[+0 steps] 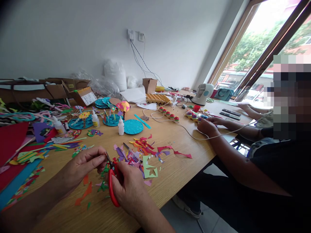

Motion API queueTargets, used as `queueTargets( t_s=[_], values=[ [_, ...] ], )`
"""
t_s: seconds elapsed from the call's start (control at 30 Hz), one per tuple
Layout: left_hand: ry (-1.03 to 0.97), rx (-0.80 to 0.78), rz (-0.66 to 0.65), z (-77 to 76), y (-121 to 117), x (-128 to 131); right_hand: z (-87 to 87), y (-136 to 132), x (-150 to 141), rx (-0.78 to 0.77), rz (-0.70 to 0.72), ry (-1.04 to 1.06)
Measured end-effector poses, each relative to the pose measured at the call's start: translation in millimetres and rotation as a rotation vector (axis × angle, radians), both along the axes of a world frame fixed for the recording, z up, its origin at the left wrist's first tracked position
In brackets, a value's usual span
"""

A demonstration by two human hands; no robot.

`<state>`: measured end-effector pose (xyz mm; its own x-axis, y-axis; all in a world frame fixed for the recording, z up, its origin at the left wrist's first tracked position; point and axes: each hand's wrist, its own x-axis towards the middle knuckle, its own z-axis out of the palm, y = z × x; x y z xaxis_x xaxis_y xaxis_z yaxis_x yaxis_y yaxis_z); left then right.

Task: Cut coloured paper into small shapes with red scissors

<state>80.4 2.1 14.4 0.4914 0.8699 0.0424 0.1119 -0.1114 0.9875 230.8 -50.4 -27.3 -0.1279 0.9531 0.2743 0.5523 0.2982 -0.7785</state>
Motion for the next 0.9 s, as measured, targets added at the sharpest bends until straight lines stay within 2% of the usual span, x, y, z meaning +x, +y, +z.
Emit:
queueTargets(
  t_s=[0.43,0.9],
  values=[
    [0.095,0.018,-0.056,0.5,3.5,-4.9,-4.4,-0.3,4.1,0.006,-0.039,-0.117],
    [0.104,0.052,-0.055,-1.3,5.8,-9.6,-7.3,0.3,7.1,-0.019,-0.005,-0.083]
  ],
)
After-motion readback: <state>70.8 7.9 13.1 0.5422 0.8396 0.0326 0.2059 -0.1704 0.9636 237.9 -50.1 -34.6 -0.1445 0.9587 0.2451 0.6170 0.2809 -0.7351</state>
